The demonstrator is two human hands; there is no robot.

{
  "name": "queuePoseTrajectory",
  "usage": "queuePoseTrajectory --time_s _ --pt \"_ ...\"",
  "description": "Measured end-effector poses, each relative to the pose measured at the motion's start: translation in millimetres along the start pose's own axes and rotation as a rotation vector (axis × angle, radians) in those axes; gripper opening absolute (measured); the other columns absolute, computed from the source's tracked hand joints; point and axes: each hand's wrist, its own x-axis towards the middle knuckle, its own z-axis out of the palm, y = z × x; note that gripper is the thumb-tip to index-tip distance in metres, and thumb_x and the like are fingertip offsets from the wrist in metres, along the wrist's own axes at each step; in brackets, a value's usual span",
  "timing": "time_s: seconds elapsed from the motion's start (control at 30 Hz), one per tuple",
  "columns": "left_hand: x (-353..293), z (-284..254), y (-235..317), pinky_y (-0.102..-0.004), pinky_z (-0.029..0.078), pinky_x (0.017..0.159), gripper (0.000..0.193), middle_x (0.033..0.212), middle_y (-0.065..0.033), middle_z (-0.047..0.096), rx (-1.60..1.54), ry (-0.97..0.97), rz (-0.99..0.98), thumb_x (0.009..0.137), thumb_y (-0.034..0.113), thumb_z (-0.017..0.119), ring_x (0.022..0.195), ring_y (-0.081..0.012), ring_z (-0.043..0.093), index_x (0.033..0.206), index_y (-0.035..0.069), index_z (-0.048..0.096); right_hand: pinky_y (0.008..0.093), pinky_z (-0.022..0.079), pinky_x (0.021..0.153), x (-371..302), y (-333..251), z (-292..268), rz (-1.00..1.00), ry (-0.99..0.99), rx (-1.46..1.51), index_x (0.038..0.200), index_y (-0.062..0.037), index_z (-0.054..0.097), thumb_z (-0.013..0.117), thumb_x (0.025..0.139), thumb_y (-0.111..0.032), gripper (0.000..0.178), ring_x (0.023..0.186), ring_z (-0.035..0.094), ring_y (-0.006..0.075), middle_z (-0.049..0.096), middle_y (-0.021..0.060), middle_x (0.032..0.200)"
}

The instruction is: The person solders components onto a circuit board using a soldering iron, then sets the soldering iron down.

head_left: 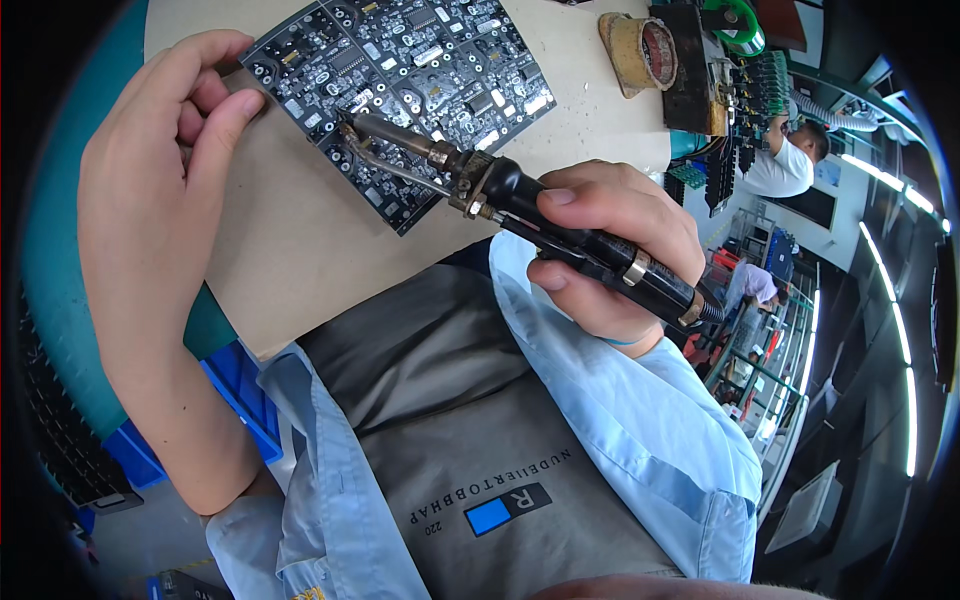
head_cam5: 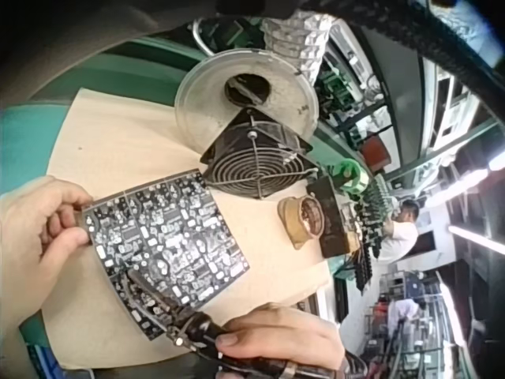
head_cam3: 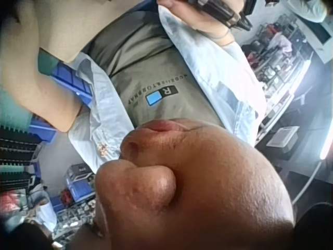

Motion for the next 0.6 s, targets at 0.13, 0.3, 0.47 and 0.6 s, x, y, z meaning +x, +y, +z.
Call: queuePoseTrajectory --time_s 0.13,0.3,0.47,0.6 --pt "-1 2 0 -0.022 0.038 0.06 0.03 0.084 0.0018 0.054 0.0 0.001 0.003 0.093 0.006 0.071 0.07 -0.0068 0.044 0.123 0.004 0.068 0.0333 0.058 0.076 -2 1 -2 0.022 0.011 -0.006 0.108 0.0014 0.072 0.087 0.069 0.0 0.042 0.087 0.073 0.0266 0.074 0.0148 0.098" --pt "-1 -1 1 -0.0219 0.038 0.06 0.031 0.083 0.002 0.053 -0.005 -0.006 -0.008 0.093 0.005 0.071 0.069 -0.0066 0.044 0.123 0.004 0.068 0.0335 0.058 0.077 -5 1 -3 0.054 0.063 -0.012 0.109 0.0019 0.072 0.087 0.07 0.0 0.042 0.087 0.073 0.027 0.074 0.0153 0.099" --pt "-1 -3 1 -0.0215 0.038 0.06 0.031 0.083 0.002 0.053 -0.032 -0.006 -0.018 0.092 0.004 0.071 0.07 -0.0065 0.045 0.123 0.003 0.068 0.0337 0.058 0.078 -9 3 -2 0.039 0.097 0.0 0.109 0.0023 0.072 0.087 0.07 -0.002 0.042 0.088 0.073 0.0274 0.074 0.0159 0.1" --pt "2 -1 1 -0.0216 0.04 0.06 0.03 0.084 0.0017 0.054 -0.024 -0.022 -0.023 0.093 0.004 0.07 0.071 -0.0063 0.046 0.123 0.002 0.068 0.034 0.058 0.079 -14 6 -2 0.055 0.167 0.018 0.109 0.003 0.072 0.087 0.071 -0.002 0.042 0.09 0.073 0.0273 0.074 0.0163 0.101"
